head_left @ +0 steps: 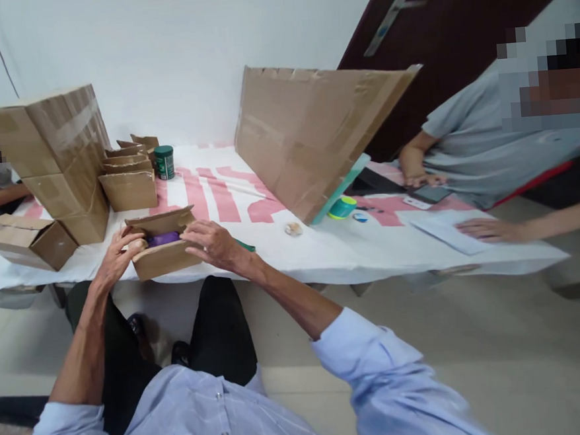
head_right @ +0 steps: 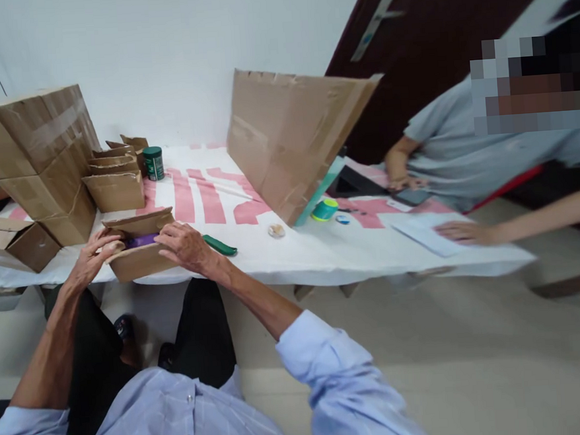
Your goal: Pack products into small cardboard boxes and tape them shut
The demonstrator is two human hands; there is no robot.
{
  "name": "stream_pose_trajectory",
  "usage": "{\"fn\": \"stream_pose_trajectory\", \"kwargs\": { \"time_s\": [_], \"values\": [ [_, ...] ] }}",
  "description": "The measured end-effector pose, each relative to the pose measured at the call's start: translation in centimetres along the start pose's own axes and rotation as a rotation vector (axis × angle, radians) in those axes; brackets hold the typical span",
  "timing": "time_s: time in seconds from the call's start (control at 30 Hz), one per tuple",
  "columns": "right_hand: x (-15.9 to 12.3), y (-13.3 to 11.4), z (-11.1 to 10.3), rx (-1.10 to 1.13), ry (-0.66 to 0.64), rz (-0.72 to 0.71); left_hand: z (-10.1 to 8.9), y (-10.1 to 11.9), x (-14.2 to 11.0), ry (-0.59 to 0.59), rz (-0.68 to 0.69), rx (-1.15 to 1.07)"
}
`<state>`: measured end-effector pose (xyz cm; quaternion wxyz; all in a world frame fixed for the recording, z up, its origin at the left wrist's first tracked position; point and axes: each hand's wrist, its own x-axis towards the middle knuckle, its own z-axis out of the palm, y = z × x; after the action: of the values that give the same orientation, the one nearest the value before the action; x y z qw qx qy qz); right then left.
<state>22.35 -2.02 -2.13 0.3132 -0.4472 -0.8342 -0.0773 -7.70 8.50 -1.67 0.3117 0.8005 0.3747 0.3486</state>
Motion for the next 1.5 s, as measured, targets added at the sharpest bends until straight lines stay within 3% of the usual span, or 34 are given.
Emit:
{"fn": "stream_pose_trajectory", "kwargs": {
  "time_s": [0.1,0.33,0.7,0.9,1.1,1.3,1.5],
  "values": [
    [-1.2,-1.7,0.7,-0.108,-0.063,-0.028,0.1,-0.7,0.1,-0.14,0.02,0.01],
    [-4.1,-3.2,3.0,-0.127,-0.008,0.03,-0.2,-2.2,1.6,-0.253,0.122,0.032],
    [-1.6,-1.8,1.7,0.02,-0.013,0.048,0.0,-3.0,2.4,-0.282,0.126,0.106],
    [1.6,-0.9,0.6,0.006,-0.218,0.101,0.4,-3.1,1.6,-0.298,0.163,0.113],
    [4.0,0.0,0.0,-0.21,-0.518,0.142,0.9,-3.2,0.9,-0.299,0.183,0.07],
    [5.3,-0.8,-0.6,-0.339,-0.61,0.176,1.1,-2.9,0.7,-0.294,0.167,0.054],
    [8.4,-2.0,0.7,-0.287,-0.75,0.175,1.5,-3.1,0.5,-0.278,0.168,0.054]
  ]
}}
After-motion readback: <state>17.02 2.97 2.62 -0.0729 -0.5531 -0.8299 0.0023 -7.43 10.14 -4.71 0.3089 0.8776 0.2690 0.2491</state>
